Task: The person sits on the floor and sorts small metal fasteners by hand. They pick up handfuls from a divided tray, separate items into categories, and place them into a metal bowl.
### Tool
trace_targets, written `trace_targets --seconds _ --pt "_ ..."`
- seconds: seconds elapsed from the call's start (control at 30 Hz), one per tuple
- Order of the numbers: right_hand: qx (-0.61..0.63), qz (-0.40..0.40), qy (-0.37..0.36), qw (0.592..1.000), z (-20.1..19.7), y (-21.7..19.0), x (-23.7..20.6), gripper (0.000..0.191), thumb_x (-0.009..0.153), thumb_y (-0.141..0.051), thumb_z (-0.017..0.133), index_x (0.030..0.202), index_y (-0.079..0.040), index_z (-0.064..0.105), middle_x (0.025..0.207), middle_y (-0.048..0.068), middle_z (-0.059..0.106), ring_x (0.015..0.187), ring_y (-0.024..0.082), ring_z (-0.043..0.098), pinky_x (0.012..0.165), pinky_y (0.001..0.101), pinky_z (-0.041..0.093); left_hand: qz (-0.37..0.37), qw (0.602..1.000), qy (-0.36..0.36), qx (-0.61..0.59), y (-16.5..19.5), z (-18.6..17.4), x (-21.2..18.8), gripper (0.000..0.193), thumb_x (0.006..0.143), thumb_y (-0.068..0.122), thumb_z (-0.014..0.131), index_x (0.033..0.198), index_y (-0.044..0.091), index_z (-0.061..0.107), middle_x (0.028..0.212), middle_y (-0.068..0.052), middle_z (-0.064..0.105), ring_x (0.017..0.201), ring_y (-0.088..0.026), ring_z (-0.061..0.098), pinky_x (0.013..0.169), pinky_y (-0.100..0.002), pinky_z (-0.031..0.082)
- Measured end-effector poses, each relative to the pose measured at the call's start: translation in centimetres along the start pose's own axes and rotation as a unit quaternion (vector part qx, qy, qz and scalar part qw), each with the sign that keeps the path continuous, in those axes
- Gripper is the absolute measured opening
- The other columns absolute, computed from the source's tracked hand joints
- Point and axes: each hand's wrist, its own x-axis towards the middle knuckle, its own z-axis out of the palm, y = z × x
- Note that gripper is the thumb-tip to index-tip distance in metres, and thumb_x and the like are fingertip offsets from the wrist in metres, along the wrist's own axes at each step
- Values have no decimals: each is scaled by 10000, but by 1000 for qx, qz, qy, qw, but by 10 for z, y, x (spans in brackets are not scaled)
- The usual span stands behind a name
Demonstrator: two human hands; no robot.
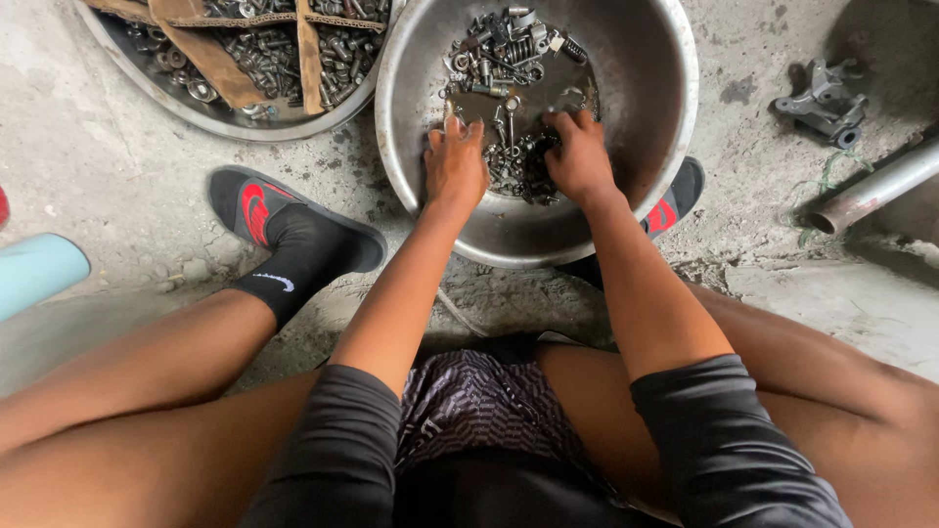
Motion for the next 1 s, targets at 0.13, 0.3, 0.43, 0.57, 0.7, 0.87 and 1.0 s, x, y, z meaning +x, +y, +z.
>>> trace_targets --seconds 0.13,0.3,0.43,0.57,0.7,0.87,1.0 --pt "-71 42 17 996 8 -11 -11 564 789 -64 727 1337 -127 610 1329 238 512 1181 498 466 1036 533 422 -17 999 2 -39 7 5 -3 497 834 -1 660 1316 121 639 1347 -228 512 1148 -419 523 980 -538 498" --pt "-48 99 43 993 25 -24 -21 653 756 -118 751 1380 -104 558 1321 243 508 1231 499 430 1086 564 348 -32 991 56 -118 21 27 -14 446 832 89 671 1275 141 656 1272 -171 609 1264 -406 526 1059 -609 416" --pt "3 105 42 994 33 -26 -22 590 801 -125 706 1373 -111 560 1350 267 507 1252 484 482 1068 524 404 -155 960 30 -230 30 40 -11 334 948 260 541 1216 109 671 1235 -238 652 1193 -451 536 1021 -568 428" --pt "121 112 13 986 37 -28 -15 474 880 -124 627 1350 -83 576 1222 241 627 1139 426 611 1003 446 485 -171 916 64 -357 39 48 -7 484 1043 394 427 1248 -9 599 1206 -327 616 1156 -491 558 1025 -555 431" --pt "379 201 -27 903 35 -35 -14 370 963 -118 551 1323 -46 596 1123 133 716 1045 257 651 913 367 528 -203 891 90 -395 46 57 -4 469 1044 368 394 1191 -21 611 1184 -321 632 1126 -489 585 995 -535 450" --pt "389 226 -138 882 15 -47 -12 386 961 -110 542 1337 -36 580 1107 147 679 899 200 654 739 337 567 -274 759 86 -584 36 64 12 407 995 334 432 1140 -7 601 1164 -248 652 1059 -409 641 935 -528 502" --pt "168 125 -190 959 -11 -56 -8 470 898 -112 566 1365 -73 592 971 162 737 775 199 698 698 355 578 -340 595 -98 -721 32 63 27 353 916 402 509 1044 95 625 1027 -177 624 860 -331 604 697 -541 503"
